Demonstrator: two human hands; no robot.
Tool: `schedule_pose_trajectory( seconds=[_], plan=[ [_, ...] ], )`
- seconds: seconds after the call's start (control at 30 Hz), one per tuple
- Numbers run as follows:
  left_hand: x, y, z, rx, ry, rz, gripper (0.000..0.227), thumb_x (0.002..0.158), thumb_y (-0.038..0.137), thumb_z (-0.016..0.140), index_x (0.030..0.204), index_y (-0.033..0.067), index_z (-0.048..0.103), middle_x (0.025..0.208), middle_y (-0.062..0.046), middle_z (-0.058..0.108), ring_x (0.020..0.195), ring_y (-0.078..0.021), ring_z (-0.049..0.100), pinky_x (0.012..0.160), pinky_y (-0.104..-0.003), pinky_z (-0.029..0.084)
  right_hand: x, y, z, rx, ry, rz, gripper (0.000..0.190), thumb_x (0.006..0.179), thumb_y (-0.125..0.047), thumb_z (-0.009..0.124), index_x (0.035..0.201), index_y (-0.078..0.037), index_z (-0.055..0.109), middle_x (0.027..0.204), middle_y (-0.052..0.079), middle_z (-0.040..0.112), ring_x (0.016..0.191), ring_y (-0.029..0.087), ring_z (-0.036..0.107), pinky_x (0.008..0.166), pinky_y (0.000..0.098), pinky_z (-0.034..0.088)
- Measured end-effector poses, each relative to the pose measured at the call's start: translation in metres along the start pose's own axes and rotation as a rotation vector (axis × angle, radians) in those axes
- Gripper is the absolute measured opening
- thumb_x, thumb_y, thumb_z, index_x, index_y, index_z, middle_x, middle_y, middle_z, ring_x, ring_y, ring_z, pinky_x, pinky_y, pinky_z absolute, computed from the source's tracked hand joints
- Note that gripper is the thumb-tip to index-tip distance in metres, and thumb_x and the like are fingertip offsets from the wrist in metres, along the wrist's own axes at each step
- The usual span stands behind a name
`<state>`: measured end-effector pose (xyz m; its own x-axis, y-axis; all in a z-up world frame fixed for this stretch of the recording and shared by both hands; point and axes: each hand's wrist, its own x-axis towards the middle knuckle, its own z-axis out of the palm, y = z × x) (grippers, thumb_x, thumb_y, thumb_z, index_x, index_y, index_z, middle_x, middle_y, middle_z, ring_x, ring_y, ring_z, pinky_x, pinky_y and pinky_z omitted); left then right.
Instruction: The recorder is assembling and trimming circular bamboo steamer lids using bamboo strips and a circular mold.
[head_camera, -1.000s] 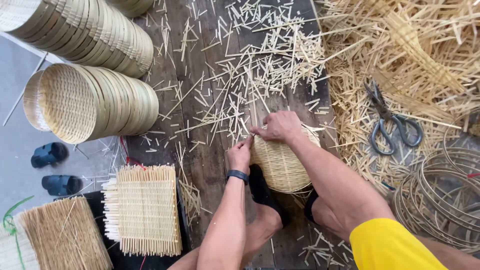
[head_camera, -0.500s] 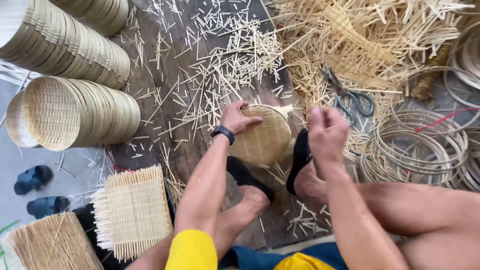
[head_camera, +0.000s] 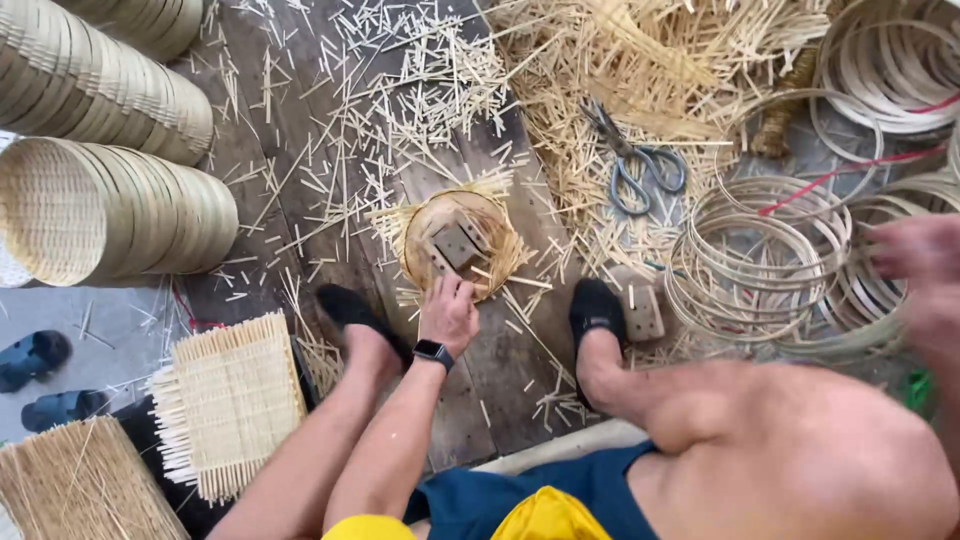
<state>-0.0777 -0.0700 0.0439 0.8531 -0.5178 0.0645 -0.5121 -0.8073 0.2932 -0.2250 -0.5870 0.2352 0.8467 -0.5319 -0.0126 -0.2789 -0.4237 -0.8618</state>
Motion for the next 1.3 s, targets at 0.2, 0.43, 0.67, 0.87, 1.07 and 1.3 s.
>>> schedule_pose_trajectory(
  seconds=[0.2, 0.43, 0.67, 0.87, 1.07, 1.3],
  plan=[
    [0.091, 0.023, -0.024, -0.334, 0.362, -0.705, 0.066, 0.070, 0.028, 0.081, 0.125, 0.0042, 0.053, 0.125, -0.017, 0.056, 0.122, -0.0327, 0.055, 0.107, -0.046, 0.044, 0.077, 0.078, 0.202, -0.245, -0.309, 0.081, 0.032, 0.095, -0.025, 0.075, 0.116, -0.002, 0.072, 0.097, 0.010, 0.074, 0.087, 0.018, 0.069, 0.080, 0.0325, 0.055],
    [0.118, 0.019, 0.042, -0.023, 0.139, -1.277, 0.133, 0.067, 0.063, 0.085, 0.159, 0.0003, 0.012, 0.153, -0.028, 0.033, 0.138, -0.0452, 0.039, 0.111, -0.063, 0.035, 0.165, 0.182, 0.308, -0.942, -0.106, -0.422, 0.086, 0.052, -0.052, 0.093, 0.108, 0.009, 0.069, 0.094, 0.026, 0.071, 0.091, 0.042, 0.069, 0.079, 0.0506, 0.056],
    [0.110, 0.017, -0.025, -0.128, 0.183, -0.505, 0.124, 0.058, 0.046, 0.085, 0.161, 0.0189, 0.022, 0.146, -0.022, 0.044, 0.132, -0.0393, 0.048, 0.108, -0.058, 0.041, 0.163, 0.174, 0.302, -0.756, -0.565, 0.241, 0.044, 0.071, -0.021, 0.089, 0.099, 0.009, 0.073, 0.096, 0.028, 0.070, 0.091, 0.038, 0.067, 0.090, 0.0454, 0.055],
    [0.131, 0.011, 0.002, -0.076, -0.161, -0.504, 0.123, 0.055, 0.047, 0.087, 0.158, 0.0153, 0.027, 0.145, -0.025, 0.038, 0.130, -0.0430, 0.044, 0.098, -0.062, 0.038, 0.120, 0.090, 0.280, -0.430, -0.683, 0.394, 0.037, 0.074, -0.024, 0.078, 0.101, -0.002, 0.065, 0.086, 0.016, 0.072, 0.079, 0.027, 0.070, 0.076, 0.0441, 0.058],
    [0.109, 0.015, 0.003, -0.059, -0.139, -0.125, 0.139, 0.036, 0.039, 0.091, 0.155, 0.0170, 0.020, 0.147, -0.023, 0.038, 0.128, -0.0408, 0.043, 0.104, -0.060, 0.035, 0.087, 0.023, 0.292, -0.630, -0.672, 0.095, 0.051, 0.086, -0.048, 0.082, 0.096, -0.001, 0.066, 0.082, 0.016, 0.067, 0.078, 0.028, 0.064, 0.074, 0.0445, 0.052],
    [0.112, 0.003, 0.001, -0.253, -0.092, -0.221, 0.130, 0.045, 0.033, 0.099, 0.153, 0.0159, 0.031, 0.136, -0.013, 0.045, 0.128, -0.0378, 0.041, 0.113, -0.052, 0.039, 0.056, -0.023, 0.317, -0.136, -0.650, 0.093, 0.047, 0.085, -0.046, 0.076, 0.093, -0.002, 0.064, 0.074, 0.009, 0.065, 0.066, 0.020, 0.061, 0.060, 0.0365, 0.049]
  ],
)
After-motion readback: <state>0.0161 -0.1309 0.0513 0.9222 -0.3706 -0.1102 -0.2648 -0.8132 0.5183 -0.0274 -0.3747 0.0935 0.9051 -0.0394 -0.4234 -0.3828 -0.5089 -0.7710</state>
